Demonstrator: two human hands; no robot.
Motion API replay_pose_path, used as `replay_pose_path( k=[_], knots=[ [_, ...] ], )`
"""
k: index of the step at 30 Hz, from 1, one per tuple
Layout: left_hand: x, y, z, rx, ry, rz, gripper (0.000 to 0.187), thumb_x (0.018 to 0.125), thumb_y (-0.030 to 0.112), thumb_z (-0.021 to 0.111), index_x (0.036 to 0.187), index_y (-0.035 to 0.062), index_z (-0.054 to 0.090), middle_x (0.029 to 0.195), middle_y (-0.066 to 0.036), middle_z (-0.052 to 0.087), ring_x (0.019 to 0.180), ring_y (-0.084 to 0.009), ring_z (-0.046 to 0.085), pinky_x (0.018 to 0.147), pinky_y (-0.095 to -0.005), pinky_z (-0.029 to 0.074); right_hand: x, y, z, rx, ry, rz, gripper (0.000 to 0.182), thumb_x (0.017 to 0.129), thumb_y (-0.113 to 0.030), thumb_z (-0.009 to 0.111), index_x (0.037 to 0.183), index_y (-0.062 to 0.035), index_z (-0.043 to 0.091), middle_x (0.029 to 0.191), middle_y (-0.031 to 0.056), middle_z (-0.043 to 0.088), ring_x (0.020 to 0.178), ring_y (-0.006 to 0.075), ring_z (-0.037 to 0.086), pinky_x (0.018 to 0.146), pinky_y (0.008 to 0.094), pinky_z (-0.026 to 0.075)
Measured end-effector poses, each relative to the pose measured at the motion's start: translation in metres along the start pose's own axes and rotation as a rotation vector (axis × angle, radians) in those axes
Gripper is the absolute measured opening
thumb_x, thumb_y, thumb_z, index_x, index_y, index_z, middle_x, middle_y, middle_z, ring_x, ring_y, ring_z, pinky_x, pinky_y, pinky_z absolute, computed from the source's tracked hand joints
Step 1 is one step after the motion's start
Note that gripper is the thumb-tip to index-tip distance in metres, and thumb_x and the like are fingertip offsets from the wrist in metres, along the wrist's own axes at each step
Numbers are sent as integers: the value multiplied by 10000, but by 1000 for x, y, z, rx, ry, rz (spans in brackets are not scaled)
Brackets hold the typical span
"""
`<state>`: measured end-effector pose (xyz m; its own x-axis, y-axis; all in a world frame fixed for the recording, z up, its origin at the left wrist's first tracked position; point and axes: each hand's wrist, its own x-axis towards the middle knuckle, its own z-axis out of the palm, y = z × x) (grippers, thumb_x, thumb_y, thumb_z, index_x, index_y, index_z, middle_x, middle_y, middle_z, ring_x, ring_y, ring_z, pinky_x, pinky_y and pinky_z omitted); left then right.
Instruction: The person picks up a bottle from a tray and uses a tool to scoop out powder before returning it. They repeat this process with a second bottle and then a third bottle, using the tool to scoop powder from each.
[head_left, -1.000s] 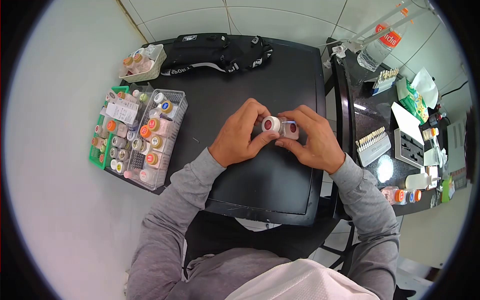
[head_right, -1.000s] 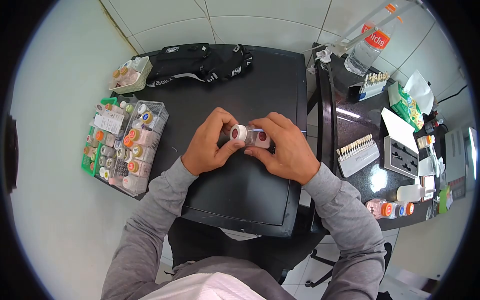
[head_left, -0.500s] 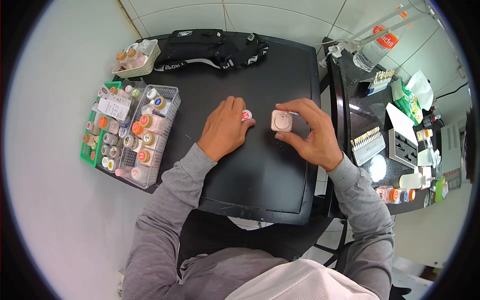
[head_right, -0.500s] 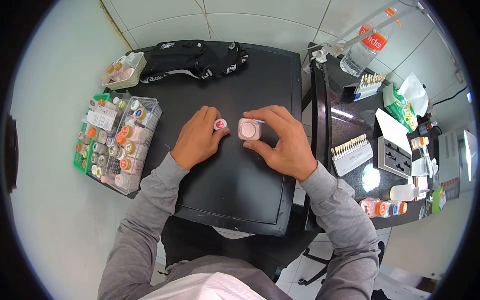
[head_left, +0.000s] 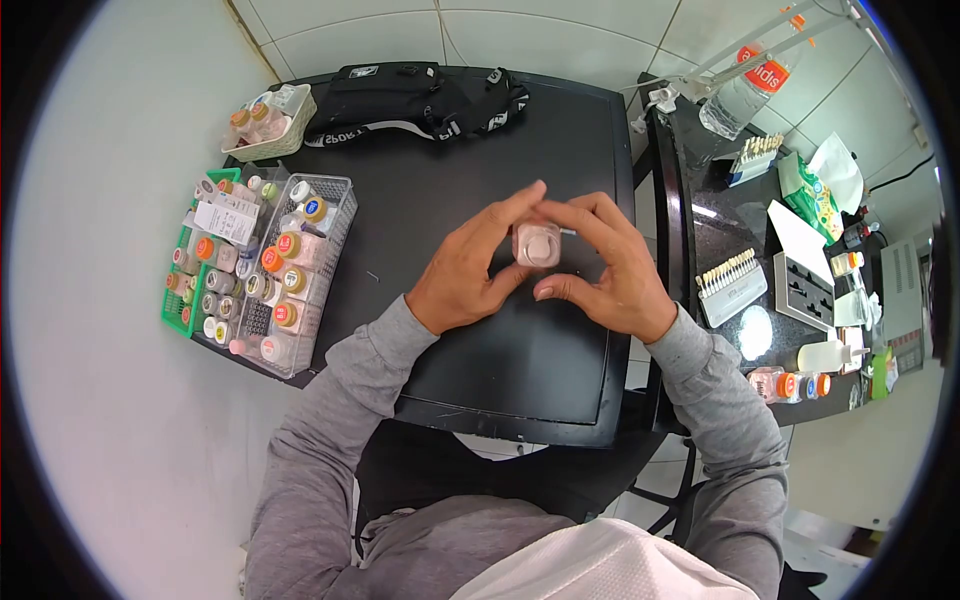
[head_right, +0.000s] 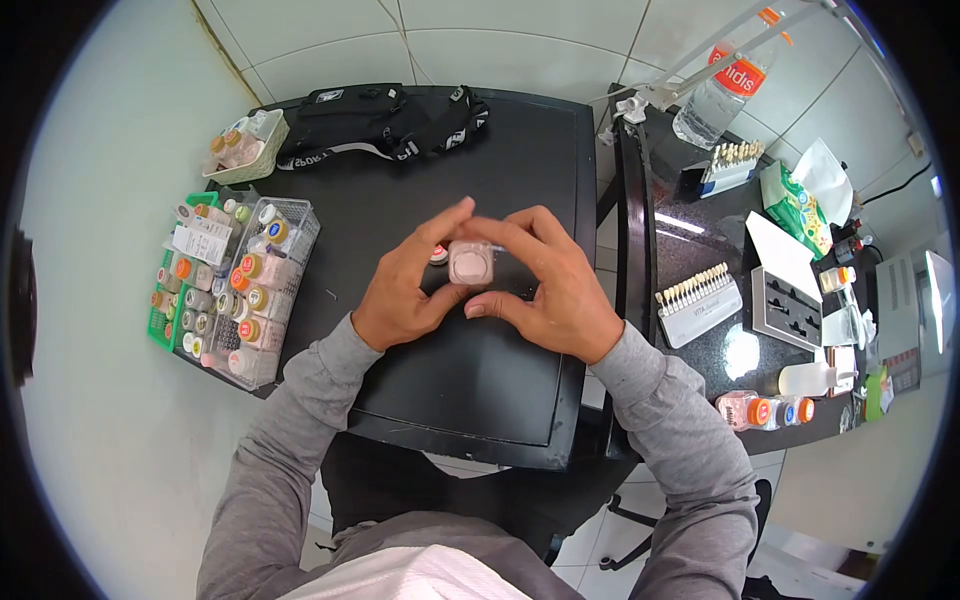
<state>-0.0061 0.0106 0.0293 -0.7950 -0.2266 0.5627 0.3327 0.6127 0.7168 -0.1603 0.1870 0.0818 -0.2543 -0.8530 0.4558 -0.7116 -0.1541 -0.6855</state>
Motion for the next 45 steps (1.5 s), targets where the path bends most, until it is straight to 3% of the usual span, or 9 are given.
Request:
replay_pose_path(
  k=[7, 8, 11, 17, 23, 26, 31, 35, 45],
  knots=[
    [7, -6, -8, 170, 173, -32, 636, 834, -47, 835, 1439, 90, 697, 1423, -159, 730, 1325, -317, 708, 1124, -392, 549, -3, 12, -5, -41, 197, 98, 201, 1098, -108, 660, 1224, 17, 752, 1135, 134, 600, 930, 246, 627, 835, 362, 540],
    [7, -6, -9, 217, 177, -23, 603, 830, -47, 836, 1405, 95, 722, 1411, -156, 738, 1323, -317, 710, 1127, -391, 546, -2, 15, -5, -94, 236, 6, 187, 1095, -97, 668, 1209, 22, 759, 1098, 122, 595, 885, 216, 616, 771, 331, 508],
    [7, -8, -13, 269, 177, 4, 557, 820, -38, 847, 1352, 99, 753, 1385, -152, 757, 1321, -316, 713, 1130, -400, 541, -5, -9, -18, -261, 226, 18, 158, 1084, -114, 693, 1160, 1, 771, 979, 92, 619, 845, 219, 614, 782, 337, 484],
    [7, -9, -12, 293, 218, 82, 561, 827, -4, 880, 1366, 73, 747, 1348, -150, 776, 1305, -314, 722, 1094, -397, 556, -3, -7, -22, -259, 395, -417, 231, 1021, -296, 784, 994, -67, 788, 869, 36, 716, 797, 239, 658, 885, 426, 462],
    [6, -11, -11, 254, 231, 23, 561, 834, 23, 914, 1370, 51, 748, 1302, -134, 788, 1182, -270, 757, 996, -364, 587, -8, -19, -20, -303, 320, -551, 318, 1023, -363, 764, 1090, -54, 794, 901, 47, 737, 832, 245, 702, 925, 482, 480],
    [6, -13, -9, 185, 223, -22, 572, 830, 34, 926, 1372, 49, 746, 1289, -132, 786, 1102, -242, 768, 938, -344, 598, -8, -20, -22, -314, 259, -556, 327, 985, -327, 803, 1145, -42, 790, 918, 53, 742, 821, 253, 702, 913, 480, 495],
    [5, -13, -2, 101, 213, 10, 574, 837, 41, 929, 1380, 53, 741, 1278, -138, 777, 1038, -220, 764, 877, -326, 605, -5, -18, -11, -232, 188, -354, 277, 912, -167, 855, 1155, -47, 795, 977, 73, 739, 850, 285, 681, 833, 409, 514],
    [5, -9, 0, 102, 185, 54, 569, 847, 28, 912, 1387, 63, 737, 1291, -145, 772, 1068, -237, 766, 888, -335, 606, -9, -14, -4, -128, 164, -226, 260, 922, -106, 842, 1171, -55, 787, 1025, 94, 734, 880, 309, 662, 800, 400, 517],
    [4, -7, -2, 93, 142, 22, 536, 834, 12, 889, 1343, 58, 728, 1356, -157, 751, 1219, -317, 758, 995, -384, 620, -8, -16, -6, -119, 124, -259, 199, 951, -59, 787, 1149, -56, 776, 1033, 100, 729, 876, 323, 658, 793, 414, 515]
  ],
)
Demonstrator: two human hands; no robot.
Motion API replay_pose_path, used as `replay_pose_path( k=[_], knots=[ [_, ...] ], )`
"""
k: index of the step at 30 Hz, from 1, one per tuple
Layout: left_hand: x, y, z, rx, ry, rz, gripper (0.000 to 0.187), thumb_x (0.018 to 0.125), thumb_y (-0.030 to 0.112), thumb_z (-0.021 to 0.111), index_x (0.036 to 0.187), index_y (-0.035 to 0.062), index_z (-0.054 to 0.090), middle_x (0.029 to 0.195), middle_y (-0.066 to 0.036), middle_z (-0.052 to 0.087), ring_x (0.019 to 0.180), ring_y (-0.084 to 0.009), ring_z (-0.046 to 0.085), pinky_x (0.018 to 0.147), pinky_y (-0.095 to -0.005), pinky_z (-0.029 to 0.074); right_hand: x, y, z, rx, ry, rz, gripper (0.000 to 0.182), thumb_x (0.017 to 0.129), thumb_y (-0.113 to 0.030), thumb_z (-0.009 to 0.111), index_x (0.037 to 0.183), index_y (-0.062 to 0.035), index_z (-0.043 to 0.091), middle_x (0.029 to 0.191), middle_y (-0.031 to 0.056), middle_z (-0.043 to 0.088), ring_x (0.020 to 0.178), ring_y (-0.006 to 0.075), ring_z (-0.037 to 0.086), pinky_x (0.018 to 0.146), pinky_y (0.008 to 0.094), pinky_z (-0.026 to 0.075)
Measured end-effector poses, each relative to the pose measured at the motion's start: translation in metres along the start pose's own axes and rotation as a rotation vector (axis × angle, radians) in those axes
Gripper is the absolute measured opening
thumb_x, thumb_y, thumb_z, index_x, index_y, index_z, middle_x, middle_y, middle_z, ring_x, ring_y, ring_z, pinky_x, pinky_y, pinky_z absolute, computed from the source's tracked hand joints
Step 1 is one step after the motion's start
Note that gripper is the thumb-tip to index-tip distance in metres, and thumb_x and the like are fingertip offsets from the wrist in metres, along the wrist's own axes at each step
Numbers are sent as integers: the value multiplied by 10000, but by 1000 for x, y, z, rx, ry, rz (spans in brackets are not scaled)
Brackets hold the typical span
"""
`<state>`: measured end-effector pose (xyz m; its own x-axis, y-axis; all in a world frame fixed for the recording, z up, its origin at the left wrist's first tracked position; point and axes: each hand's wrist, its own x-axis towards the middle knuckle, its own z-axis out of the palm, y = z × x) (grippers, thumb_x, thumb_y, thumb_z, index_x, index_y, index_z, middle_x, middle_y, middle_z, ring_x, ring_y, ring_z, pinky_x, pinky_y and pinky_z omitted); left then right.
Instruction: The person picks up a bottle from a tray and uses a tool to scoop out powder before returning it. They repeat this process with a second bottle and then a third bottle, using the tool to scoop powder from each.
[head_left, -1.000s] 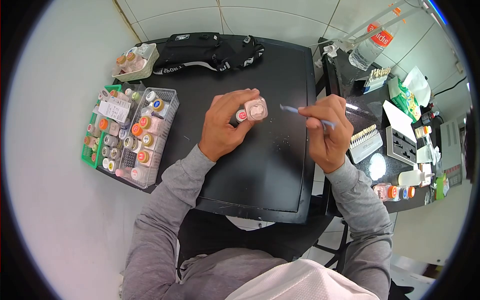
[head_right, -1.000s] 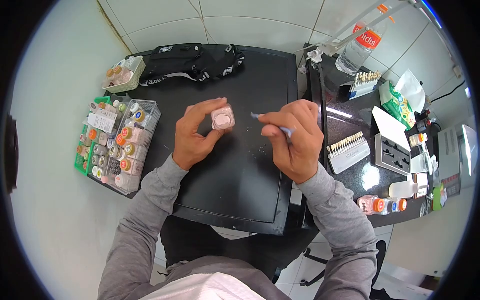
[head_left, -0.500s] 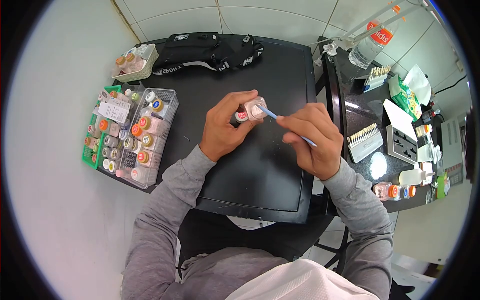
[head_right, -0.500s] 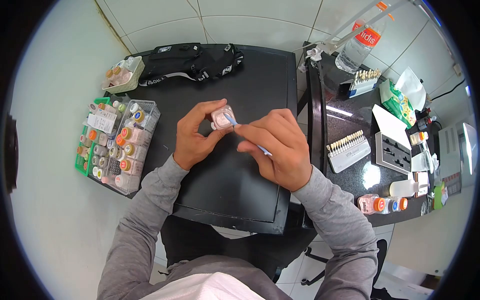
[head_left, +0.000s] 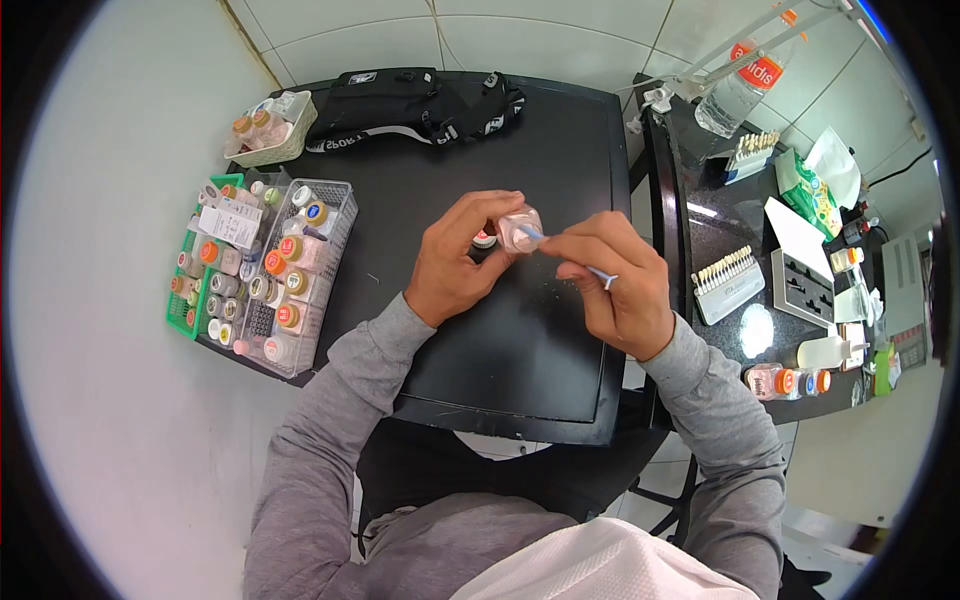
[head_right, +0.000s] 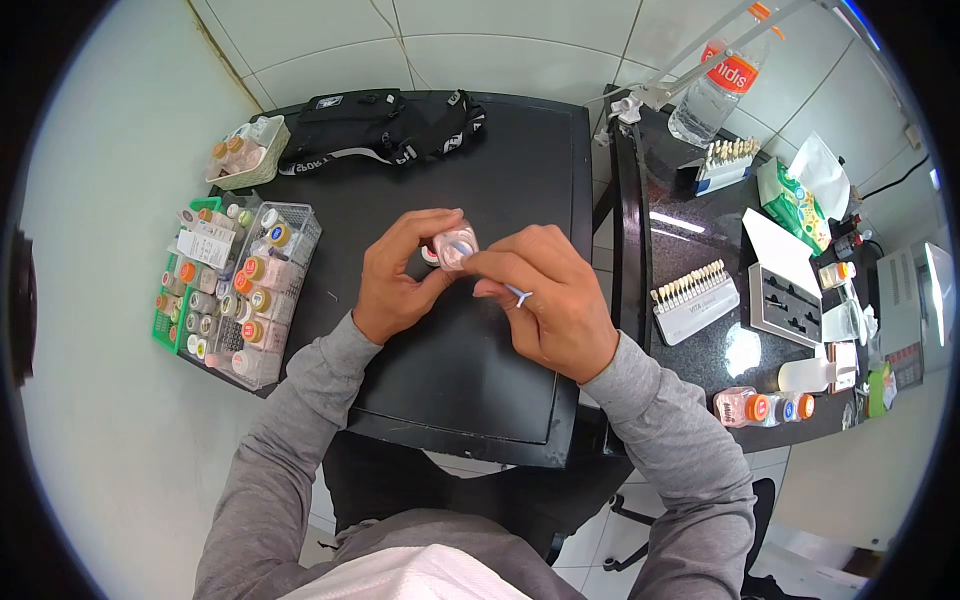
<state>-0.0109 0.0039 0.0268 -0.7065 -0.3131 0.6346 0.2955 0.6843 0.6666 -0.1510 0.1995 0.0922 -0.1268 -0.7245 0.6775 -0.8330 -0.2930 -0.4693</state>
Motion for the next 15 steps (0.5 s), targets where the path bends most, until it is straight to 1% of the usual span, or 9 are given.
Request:
replay_pose_path(
  k=[2, 5, 7, 8, 10, 13, 15],
  knots=[
    [0, 0, 0, -7, -6, -18, 530, 834, 11, 887, 1337, 52, 727, 1372, -162, 749, 1240, -321, 754, 1007, -385, 618, 0, 0, -1, -6, -44, -22, 192, 950, -64, 787, 1141, -60, 777, 1025, 96, 729, 873, 321, 658, 793, 413, 514],
    [-1, -5, 2, -22, -4, -1, 538, 829, 14, 893, 1339, 28, 720, 1384, -182, 751, 1268, -320, 745, 1031, -384, 597, -2, 0, 4, 0, 29, 30, 178, 955, -75, 788, 1132, -64, 779, 991, 88, 725, 865, 315, 656, 791, 411, 510],
    [-2, -7, 2, -35, -11, 1, 538, 838, 19, 895, 1342, 24, 708, 1409, -185, 746, 1275, -314, 743, 1035, -379, 593, 0, 0, 0, -15, 0, -8, 169, 958, -80, 789, 1127, -68, 782, 975, 85, 721, 858, 312, 653, 787, 410, 508],
    [-3, -7, 4, -44, -17, -7, 541, 845, 23, 896, 1349, 25, 700, 1416, -186, 743, 1272, -303, 743, 1032, -376, 593, 1, 0, -2, -22, -15, -26, 165, 960, -83, 790, 1124, -70, 783, 966, 84, 719, 855, 310, 652, 785, 410, 507],
    [-4, -7, 5, -58, -26, -22, 549, 859, 30, 897, 1365, 27, 684, 1432, -187, 739, 1266, -282, 744, 1027, -371, 593, 0, -1, 0, -20, 10, 2, 154, 964, -88, 790, 1116, -67, 785, 957, 85, 715, 846, 309, 648, 782, 410, 506],
    [-5, -8, 3, -75, -44, -58, 553, 870, 49, 910, 1368, 31, 672, 1428, -182, 743, 1226, -252, 748, 996, -354, 592, 0, -2, 0, -21, 24, -3, 141, 966, -90, 790, 1104, -64, 786, 948, 88, 710, 837, 310, 643, 778, 412, 505],
    [-4, -6, 5, -72, -35, -43, 565, 861, 70, 930, 1362, 32, 672, 1410, -165, 737, 1193, -234, 746, 966, -341, 589, 0, -2, 0, -23, 26, -8, 137, 966, -90, 791, 1100, -59, 784, 944, 91, 710, 830, 310, 640, 775, 412, 505]
  ],
)
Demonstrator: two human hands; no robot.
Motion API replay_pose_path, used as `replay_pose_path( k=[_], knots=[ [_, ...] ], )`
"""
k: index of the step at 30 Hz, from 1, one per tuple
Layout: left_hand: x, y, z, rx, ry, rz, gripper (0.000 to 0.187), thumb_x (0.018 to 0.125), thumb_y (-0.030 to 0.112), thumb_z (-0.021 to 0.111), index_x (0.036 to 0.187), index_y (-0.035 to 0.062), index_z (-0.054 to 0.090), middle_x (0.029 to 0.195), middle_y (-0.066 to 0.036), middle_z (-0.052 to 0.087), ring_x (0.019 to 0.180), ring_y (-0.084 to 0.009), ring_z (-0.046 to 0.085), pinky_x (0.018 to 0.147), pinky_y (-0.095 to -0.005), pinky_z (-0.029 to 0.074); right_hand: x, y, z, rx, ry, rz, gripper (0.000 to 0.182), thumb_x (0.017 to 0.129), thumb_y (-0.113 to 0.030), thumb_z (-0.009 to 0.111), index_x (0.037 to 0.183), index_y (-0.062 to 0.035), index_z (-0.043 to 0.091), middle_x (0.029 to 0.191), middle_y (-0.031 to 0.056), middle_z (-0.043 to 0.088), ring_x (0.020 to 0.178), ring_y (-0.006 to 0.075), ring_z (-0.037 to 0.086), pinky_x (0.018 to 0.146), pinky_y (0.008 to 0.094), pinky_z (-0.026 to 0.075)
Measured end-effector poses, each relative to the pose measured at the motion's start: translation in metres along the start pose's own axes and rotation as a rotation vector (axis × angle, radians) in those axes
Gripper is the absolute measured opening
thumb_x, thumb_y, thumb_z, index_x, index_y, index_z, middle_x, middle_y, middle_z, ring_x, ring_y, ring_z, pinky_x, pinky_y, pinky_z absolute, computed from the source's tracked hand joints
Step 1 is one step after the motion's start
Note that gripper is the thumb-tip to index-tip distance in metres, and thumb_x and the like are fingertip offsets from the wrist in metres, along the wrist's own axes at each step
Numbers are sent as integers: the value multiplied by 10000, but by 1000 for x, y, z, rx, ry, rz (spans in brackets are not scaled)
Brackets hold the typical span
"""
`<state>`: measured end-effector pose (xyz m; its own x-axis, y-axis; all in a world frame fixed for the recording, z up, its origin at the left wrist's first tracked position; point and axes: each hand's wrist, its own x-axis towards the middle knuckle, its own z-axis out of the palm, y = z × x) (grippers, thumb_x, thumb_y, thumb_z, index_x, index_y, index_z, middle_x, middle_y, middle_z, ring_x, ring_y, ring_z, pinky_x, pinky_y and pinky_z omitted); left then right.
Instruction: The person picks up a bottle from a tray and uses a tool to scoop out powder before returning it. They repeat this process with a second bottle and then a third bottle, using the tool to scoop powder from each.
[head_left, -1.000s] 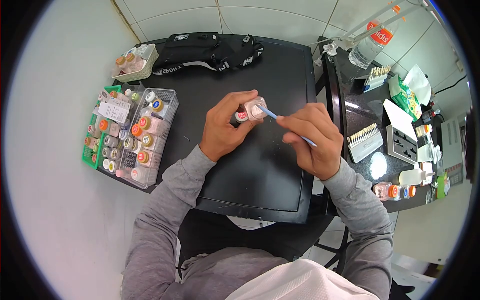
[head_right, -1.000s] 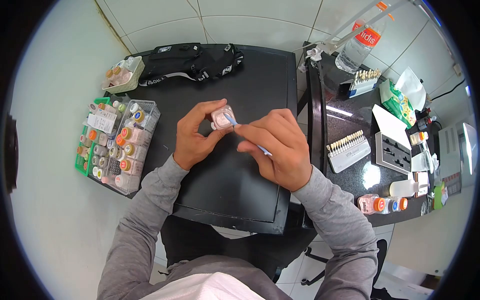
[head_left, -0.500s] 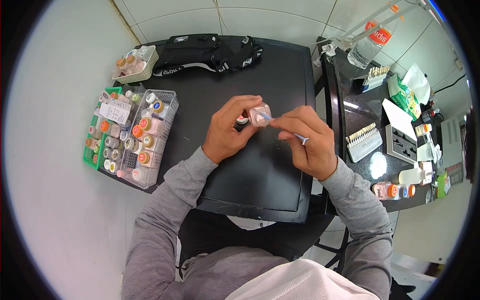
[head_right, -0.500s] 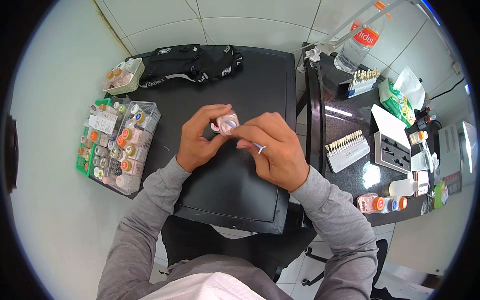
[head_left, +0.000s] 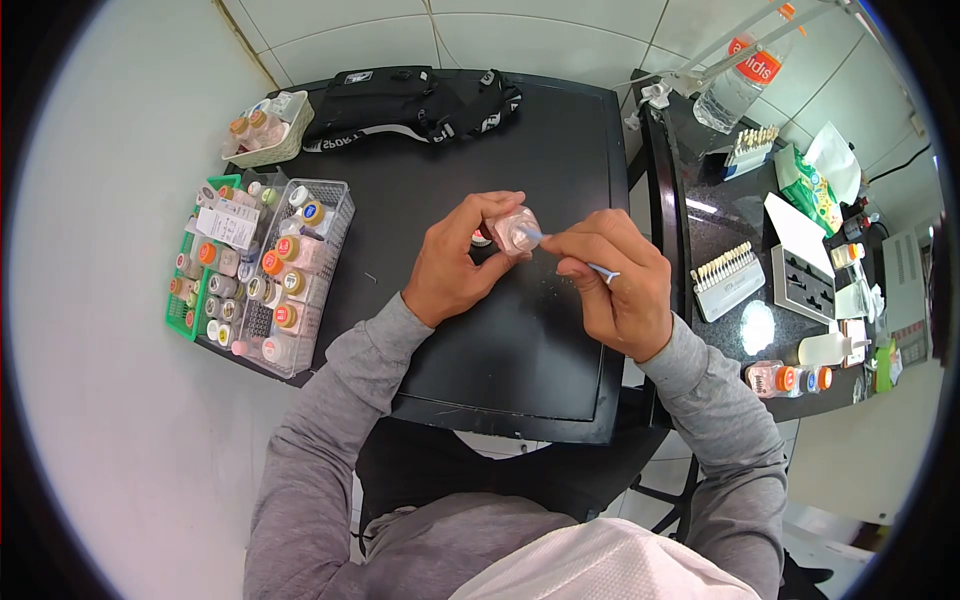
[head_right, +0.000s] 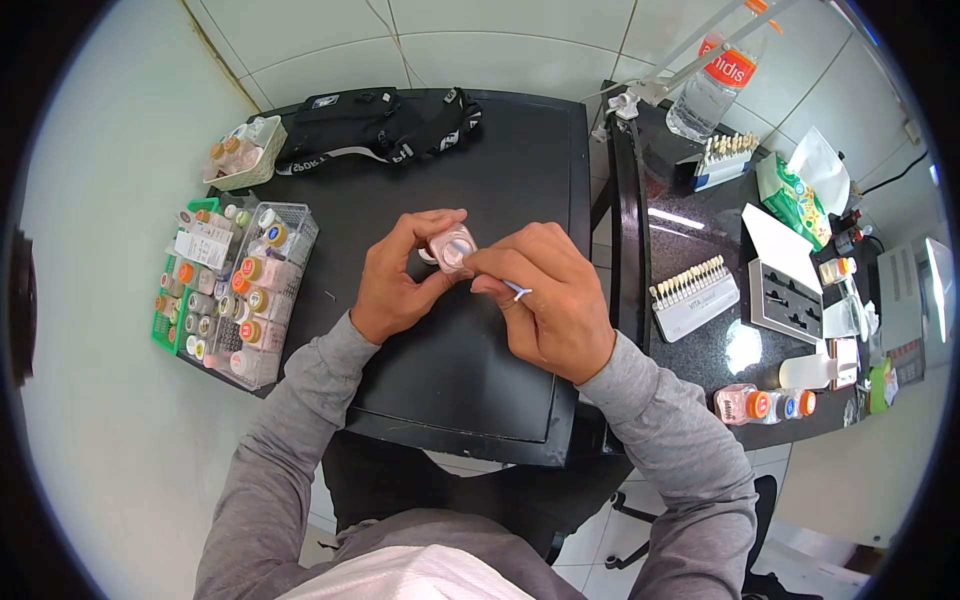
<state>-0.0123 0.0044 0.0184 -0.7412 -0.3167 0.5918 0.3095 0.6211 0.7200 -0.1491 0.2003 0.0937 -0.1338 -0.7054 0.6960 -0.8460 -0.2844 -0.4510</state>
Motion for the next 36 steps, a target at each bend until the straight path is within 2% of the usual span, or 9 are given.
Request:
replay_pose_path(
  k=[7, 10, 13, 16, 19, 22, 25, 31, 36],
  knots=[
    [4, 9, -3, 176, 13, 21, 704, 760, 130, 1007, 1374, 59, 669, 1266, -119, 663, 1093, -230, 711, 897, -348, 581, -3, -2, 1, 18, -5, 19, 156, 952, -81, 800, 1098, -35, 778, 961, 97, 725, 818, 308, 644, 776, 403, 509],
    [1, 6, -4, 164, -7, -4, 672, 737, 125, 1012, 1316, 65, 675, 1247, -123, 665, 1071, -247, 699, 891, -362, 581, -1, -4, 1, 18, 12, -12, 175, 937, -75, 809, 1104, -36, 774, 969, 93, 727, 828, 306, 649, 774, 404, 509],
    [2, -2, -1, 107, 20, 85, 629, 773, 112, 994, 1288, 42, 640, 1248, -126, 664, 1081, -242, 701, 897, -359, 584, -2, -7, 3, 36, -12, -17, 195, 924, -77, 818, 1109, -43, 768, 964, 86, 718, 842, 306, 651, 770, 413, 503],
    [-7, -6, 2, -122, -52, -194, 687, 778, 134, 993, 1318, 15, 584, 1215, -131, 659, 1075, -310, 715, 929, -406, 605, 0, -7, 8, 13, -65, -25, 197, 921, -82, 820, 1106, -53, 761, 954, 81, 705, 852, 306, 650, 770, 422, 494],
    [-4, -7, 0, 75, -40, -32, 712, 822, 66, 940, 1406, 2, 538, 1264, -146, 629, 1125, -317, 695, 961, -394, 592, 1, -5, 9, -22, -47, -31, 184, 924, -87, 818, 1095, -62, 756, 942, 79, 697, 843, 305, 647, 775, 424, 486],
    [1, 4, -3, 18, -80, 11, 650, 892, 67, 897, 1441, 16, 553, 1366, -152, 576, 1111, -261, 699, 985, -366, 569, 1, -5, 6, -39, 0, -46, 168, 932, -91, 812, 1089, -69, 755, 933, 77, 695, 824, 303, 642, 770, 417, 479],
    [-1, 3, -1, 1, -109, 20, 649, 922, 5, 847, 1492, 20, 537, 1437, -150, 510, 1172, -267, 709, 1019, -365, 574, 0, -3, 5, -52, 7, -44, 159, 938, -97, 810, 1086, -74, 757, 928, 74, 696, 810, 301, 638, 760, 412, 472],
    [-3, -9, 1, -104, -128, -9, 569, 943, -108, 768, 1431, 24, 507, 1460, -166, 514, 1293, -258, 701, 1030, -368, 618, -1, -1, 5, -55, 38, -53, 159, 937, -104, 815, 1089, -86, 770, 932, 65, 705, 803, 289, 636, 748, 408, 464],
    [-7, -16, 0, -119, -128, -92, 560, 946, -14, 833, 1367, 55, 472, 1390, -153, 591, 1201, -216, 719, 966, -343, 610, 2, -6, 4, -78, -21, -74, 183, 932, -105, 822, 1109, -88, 781, 942, 45, 715, 805, 274, 642, 745, 405, 466]
  ],
)
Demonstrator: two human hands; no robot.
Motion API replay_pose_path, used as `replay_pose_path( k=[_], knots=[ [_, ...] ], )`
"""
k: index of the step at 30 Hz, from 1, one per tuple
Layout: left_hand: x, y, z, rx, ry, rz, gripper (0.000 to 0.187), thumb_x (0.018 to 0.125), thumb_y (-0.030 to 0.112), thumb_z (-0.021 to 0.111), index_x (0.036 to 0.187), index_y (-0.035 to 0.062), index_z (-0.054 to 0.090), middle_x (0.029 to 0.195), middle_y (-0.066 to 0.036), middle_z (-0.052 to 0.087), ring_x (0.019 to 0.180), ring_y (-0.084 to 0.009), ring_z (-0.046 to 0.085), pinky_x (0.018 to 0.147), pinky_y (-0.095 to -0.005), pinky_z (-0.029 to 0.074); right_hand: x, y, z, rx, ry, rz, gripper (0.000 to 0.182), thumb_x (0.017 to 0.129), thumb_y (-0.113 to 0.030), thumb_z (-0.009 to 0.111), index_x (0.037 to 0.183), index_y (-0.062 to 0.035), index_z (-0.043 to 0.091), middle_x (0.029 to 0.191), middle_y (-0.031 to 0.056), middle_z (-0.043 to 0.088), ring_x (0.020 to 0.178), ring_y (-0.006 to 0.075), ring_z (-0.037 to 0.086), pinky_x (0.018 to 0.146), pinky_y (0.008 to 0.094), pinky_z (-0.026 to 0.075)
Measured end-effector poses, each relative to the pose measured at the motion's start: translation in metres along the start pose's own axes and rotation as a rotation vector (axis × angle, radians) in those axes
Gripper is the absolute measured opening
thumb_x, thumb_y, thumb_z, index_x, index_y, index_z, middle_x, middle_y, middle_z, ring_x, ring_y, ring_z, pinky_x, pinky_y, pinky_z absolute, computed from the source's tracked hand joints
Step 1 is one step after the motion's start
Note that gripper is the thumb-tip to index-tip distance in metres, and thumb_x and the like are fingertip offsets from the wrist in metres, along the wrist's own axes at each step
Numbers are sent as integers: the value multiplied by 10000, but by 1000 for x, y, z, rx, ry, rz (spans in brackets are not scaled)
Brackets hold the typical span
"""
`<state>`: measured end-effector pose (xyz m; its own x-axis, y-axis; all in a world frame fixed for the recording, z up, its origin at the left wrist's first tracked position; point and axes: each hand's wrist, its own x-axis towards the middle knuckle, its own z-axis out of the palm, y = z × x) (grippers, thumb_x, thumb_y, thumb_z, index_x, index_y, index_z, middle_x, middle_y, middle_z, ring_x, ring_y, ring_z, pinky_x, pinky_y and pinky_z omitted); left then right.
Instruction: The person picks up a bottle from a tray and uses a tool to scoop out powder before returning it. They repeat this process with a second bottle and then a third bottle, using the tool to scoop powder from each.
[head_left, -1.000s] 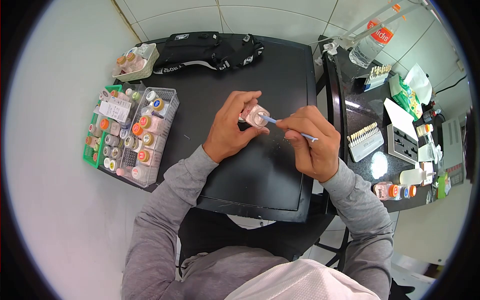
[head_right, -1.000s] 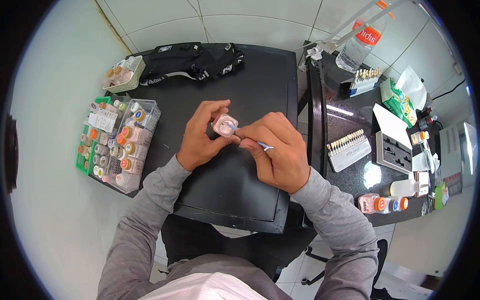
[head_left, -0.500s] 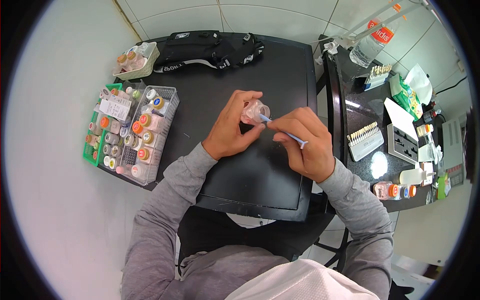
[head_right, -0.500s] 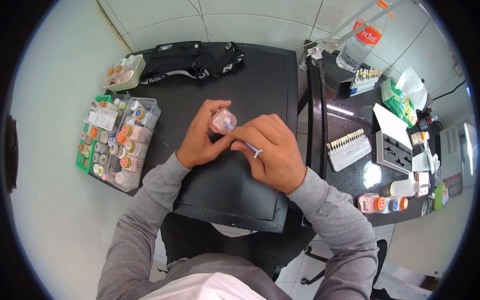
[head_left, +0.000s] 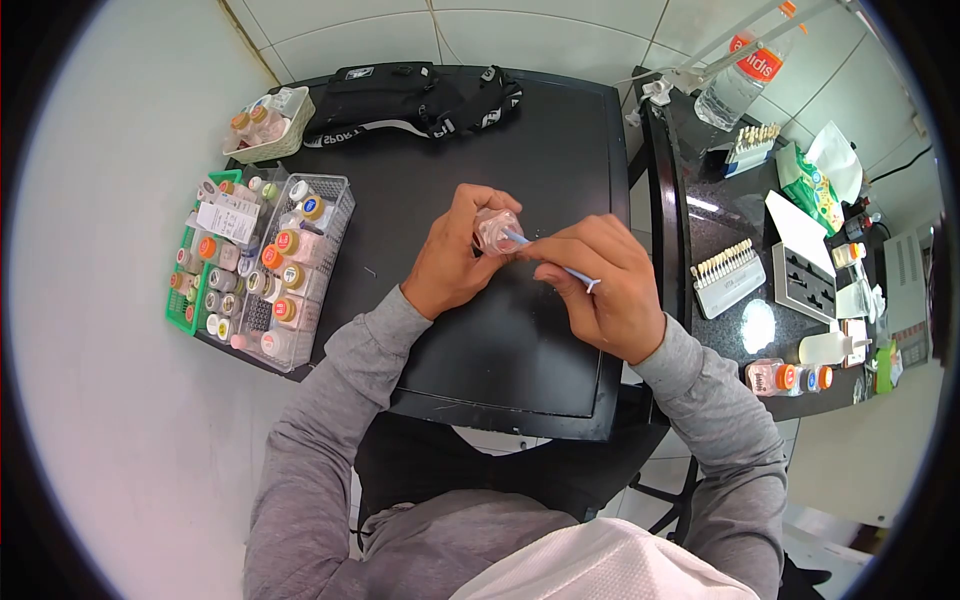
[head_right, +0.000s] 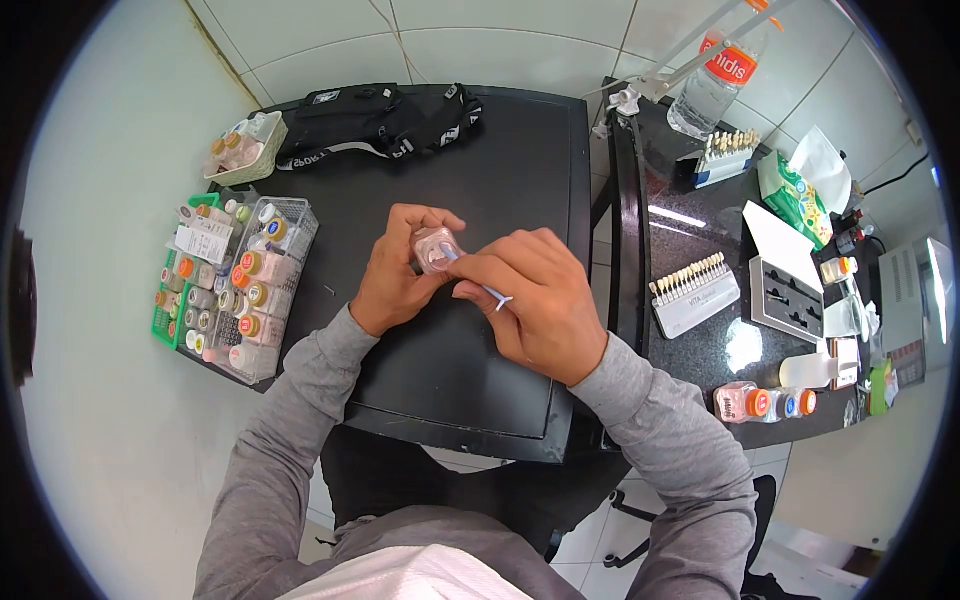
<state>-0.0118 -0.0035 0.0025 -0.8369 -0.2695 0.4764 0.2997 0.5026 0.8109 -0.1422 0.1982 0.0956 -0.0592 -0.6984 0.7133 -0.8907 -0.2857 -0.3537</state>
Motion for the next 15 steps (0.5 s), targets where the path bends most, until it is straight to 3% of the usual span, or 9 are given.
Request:
replay_pose_path(
  k=[4, 7, 15],
  knots=[
    [-1, 1, 1, 41, 40, 5, 604, 933, 9, 848, 1405, 51, 473, 1317, -128, 617, 1145, -194, 715, 949, -325, 591, -1, 1, 5, 2, -1, 3, 201, 925, -107, 828, 1121, -84, 788, 959, 39, 728, 813, 264, 649, 744, 399, 473],
    [0, 5, 1, 104, 50, 52, 629, 941, -51, 792, 1475, 27, 470, 1324, -124, 595, 1144, -203, 715, 994, -336, 583, -1, 0, 2, 3, 33, 7, 214, 915, -111, 837, 1122, -81, 793, 966, 41, 736, 816, 261, 653, 738, 395, 476],
    [3, 10, 5, -68, 18, 59, 610, 960, -130, 706, 1513, 13, 490, 1404, -133, 562, 1253, -270, 716, 1116, -383, 574, -2, 3, 4, -4, 63, 19, 197, 916, -125, 845, 1101, -78, 798, 920, 53, 718, 786, 263, 642, 722, 398, 476]
  ],
)
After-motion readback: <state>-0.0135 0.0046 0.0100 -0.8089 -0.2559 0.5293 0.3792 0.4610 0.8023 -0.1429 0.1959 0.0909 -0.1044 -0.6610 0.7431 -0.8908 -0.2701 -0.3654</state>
